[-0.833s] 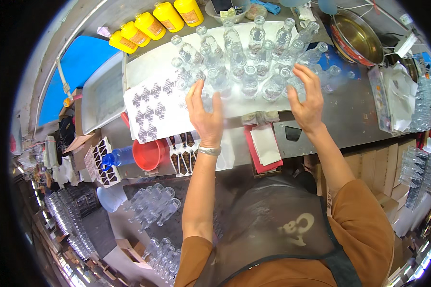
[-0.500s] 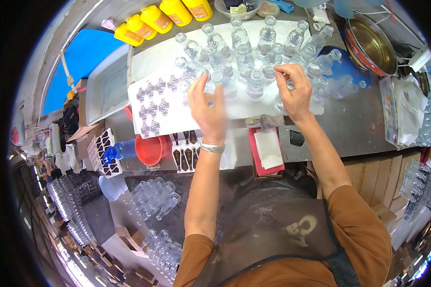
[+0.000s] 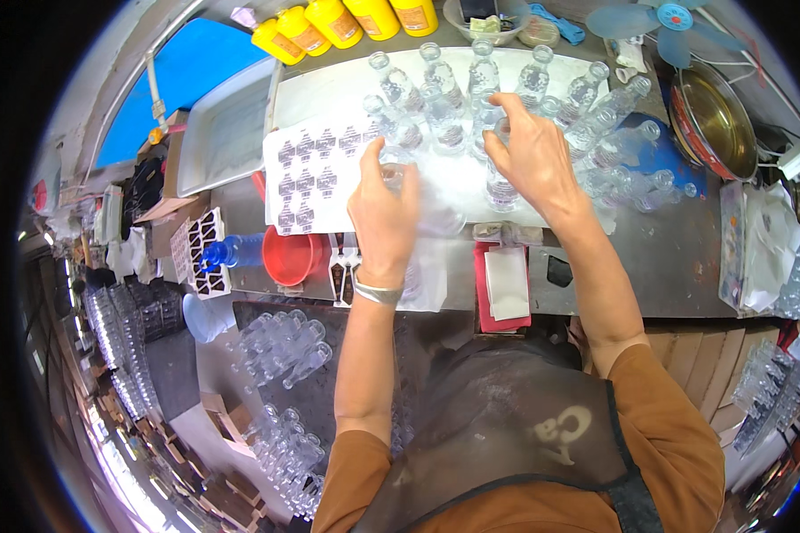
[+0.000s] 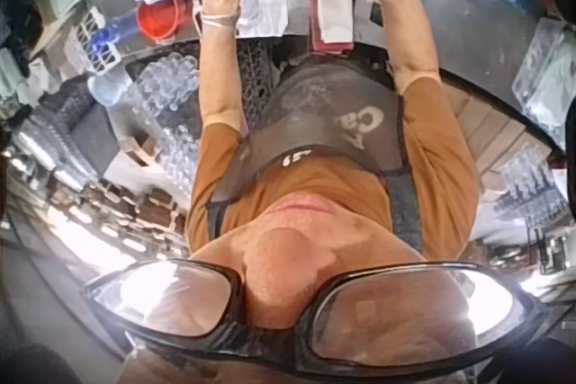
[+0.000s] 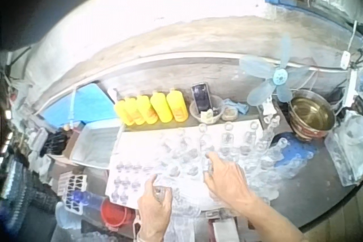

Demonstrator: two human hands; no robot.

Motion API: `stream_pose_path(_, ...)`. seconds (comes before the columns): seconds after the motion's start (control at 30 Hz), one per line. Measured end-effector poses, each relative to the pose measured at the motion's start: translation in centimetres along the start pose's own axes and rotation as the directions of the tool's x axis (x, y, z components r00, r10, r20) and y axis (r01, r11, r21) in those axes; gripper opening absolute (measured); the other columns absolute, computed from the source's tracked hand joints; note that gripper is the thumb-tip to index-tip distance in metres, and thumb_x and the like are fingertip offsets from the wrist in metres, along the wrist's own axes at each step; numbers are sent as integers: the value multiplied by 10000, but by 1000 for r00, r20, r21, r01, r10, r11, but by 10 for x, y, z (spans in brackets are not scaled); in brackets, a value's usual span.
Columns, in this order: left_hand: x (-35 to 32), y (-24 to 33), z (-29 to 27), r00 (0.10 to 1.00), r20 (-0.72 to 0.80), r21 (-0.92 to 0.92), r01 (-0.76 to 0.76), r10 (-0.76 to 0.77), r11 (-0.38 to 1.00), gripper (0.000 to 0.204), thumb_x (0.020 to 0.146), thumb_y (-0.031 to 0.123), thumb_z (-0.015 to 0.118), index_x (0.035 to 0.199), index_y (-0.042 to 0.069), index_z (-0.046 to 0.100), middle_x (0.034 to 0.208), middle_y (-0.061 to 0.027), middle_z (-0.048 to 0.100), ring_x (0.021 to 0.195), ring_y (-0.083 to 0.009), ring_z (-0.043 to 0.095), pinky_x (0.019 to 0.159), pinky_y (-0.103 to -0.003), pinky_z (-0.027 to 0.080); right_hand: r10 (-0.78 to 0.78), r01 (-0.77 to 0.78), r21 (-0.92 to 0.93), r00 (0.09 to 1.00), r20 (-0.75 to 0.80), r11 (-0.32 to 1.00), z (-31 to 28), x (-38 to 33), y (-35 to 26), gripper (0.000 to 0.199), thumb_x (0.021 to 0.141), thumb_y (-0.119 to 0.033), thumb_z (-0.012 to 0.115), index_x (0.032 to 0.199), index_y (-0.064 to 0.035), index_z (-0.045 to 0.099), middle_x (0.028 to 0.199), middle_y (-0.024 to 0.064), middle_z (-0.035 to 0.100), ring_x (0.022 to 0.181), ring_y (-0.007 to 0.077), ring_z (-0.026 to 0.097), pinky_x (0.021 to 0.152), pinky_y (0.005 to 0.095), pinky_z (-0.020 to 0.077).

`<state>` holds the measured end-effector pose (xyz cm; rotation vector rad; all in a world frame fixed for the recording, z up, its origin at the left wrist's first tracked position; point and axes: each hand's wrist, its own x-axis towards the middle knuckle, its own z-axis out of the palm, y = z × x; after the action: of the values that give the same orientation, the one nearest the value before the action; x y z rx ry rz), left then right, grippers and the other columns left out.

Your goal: The person applies labels to clear plastic bottles using a label applicator and wipes them with a cloth. They then place the labeled bottles into a cardboard box with internal dividers.

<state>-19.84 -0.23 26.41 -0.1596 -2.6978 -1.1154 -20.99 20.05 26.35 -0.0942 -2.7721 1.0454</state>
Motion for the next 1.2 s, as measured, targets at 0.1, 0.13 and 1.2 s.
stream_pose_path(0.1,11,-15,-3,999,41,167,19,-26,986,453,862,191,739,1228,-14,566,782,-177,689,684,-339,674,647,-418,517,91,-77,-133,990,106,988,5,21,-2,411,837,-184,683,1198,-12,588,871,260,693,845,434,680,783,507,535)
stream_pose_path(0.13,13,-20,0,998,57,211,23,-36,977,445,860,189,737,1216,-18,566,772,-181,688,689,-357,677,650,-429,520,90,-68,-172,989,120,983,9,25,0,421,835,-188,685,1202,-7,585,877,266,692,852,439,678,794,511,536)
stream_pose_path(1.2,-589,-296,-399,459,-614,80,846,-642,528,300,843,146,727,1093,20,619,888,-169,677,819,-360,691,705,-409,542,-802,568,647,40,595,508,317,-408,-387,315,845,-92,715,1128,-43,587,870,153,708,761,354,695,660,414,540)
